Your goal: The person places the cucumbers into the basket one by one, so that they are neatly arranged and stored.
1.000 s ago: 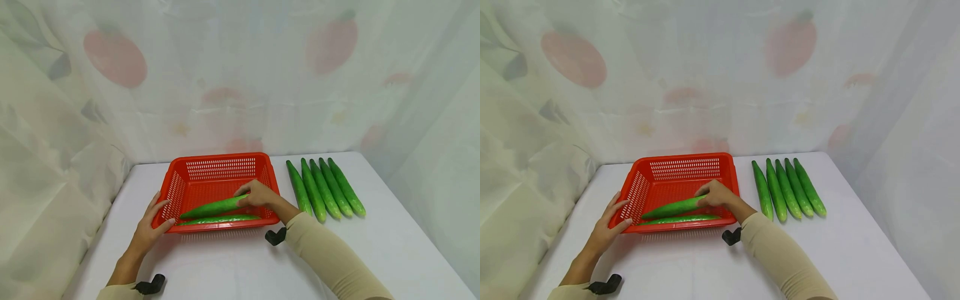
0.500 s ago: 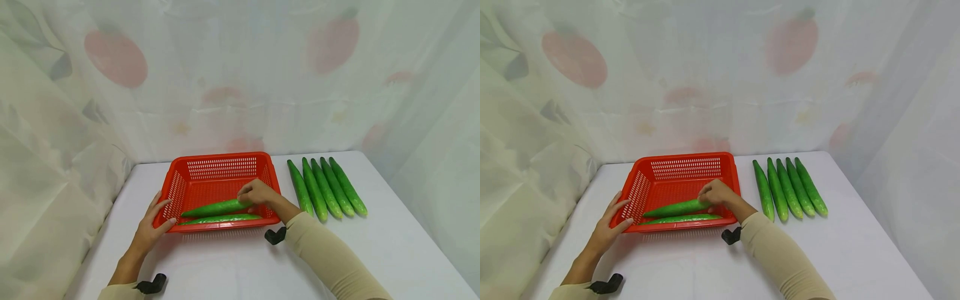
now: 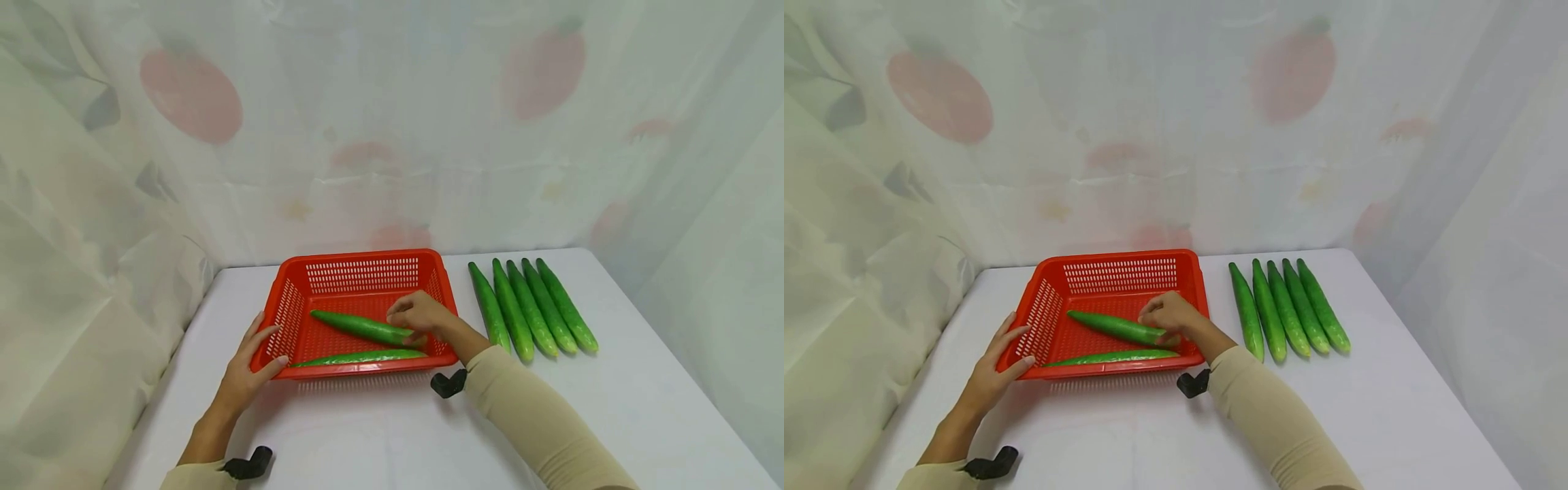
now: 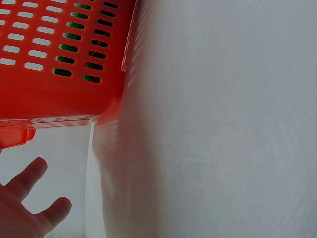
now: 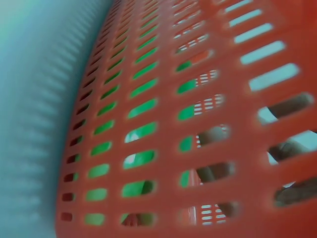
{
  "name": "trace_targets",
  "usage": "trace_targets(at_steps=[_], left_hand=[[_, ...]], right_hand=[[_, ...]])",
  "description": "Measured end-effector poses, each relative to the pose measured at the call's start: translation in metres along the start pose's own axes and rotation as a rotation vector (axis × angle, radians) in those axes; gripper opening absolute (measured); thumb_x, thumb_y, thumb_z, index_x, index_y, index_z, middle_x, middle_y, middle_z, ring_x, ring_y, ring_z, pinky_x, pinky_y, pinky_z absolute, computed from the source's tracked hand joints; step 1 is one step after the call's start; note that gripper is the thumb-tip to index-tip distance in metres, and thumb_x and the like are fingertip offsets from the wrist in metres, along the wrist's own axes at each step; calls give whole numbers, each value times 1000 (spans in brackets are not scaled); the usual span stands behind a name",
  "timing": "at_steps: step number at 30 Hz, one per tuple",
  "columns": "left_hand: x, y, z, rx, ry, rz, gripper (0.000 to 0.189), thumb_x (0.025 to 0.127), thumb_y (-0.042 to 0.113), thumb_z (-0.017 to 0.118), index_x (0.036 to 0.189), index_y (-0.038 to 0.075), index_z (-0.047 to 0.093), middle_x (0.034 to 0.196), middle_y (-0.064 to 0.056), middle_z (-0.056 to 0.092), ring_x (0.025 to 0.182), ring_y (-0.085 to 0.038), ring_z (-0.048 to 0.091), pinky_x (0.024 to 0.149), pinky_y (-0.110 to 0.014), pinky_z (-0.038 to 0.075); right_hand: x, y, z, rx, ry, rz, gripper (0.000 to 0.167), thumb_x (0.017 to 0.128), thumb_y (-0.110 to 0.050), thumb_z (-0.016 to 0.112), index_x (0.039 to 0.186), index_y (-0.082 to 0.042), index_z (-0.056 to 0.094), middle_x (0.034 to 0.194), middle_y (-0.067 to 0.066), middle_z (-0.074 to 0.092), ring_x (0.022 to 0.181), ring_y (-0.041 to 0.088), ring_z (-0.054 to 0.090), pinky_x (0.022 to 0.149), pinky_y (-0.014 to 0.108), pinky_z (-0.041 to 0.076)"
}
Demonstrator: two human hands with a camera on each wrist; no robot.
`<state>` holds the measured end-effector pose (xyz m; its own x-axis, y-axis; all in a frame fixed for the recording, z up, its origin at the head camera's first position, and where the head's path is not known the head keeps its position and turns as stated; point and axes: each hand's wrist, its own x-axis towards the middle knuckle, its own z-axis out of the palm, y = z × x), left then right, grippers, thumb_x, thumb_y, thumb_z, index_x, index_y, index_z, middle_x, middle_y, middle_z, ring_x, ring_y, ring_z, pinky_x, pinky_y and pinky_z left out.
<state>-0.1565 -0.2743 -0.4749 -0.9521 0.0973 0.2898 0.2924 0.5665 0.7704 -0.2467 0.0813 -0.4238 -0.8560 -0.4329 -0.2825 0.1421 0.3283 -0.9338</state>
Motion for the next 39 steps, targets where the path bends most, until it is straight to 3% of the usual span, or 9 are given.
trace_targets(at_steps=[5,16,39], left_hand=[[0,0,0,0,-2,-6,55,89,20,69,139,11,49,159,-1,15,135,-32,28,86,-11,35],[0,0,-1,12,1,5,56,88,20,69,140,12,49,159,0,15,135,-32,28,86,-11,34],[-1,1,0,13,5,7,55,88,20,70,139,11,50,159,-1,16,135,-31,28,86,-11,34]], right_hand=[[-4,0,-4,97,-9,-46,19,91,-14,68,106,-3,70,109,13,62,106,38,55,70,50,53],[-26,-16,-18,213,7,-104,25,89,-12,70,112,-3,66,117,15,59,106,32,57,76,54,51],[-90,-45,-43,218,47,-331,36,91,-10,66,124,4,59,121,18,59,112,34,55,76,48,53]])
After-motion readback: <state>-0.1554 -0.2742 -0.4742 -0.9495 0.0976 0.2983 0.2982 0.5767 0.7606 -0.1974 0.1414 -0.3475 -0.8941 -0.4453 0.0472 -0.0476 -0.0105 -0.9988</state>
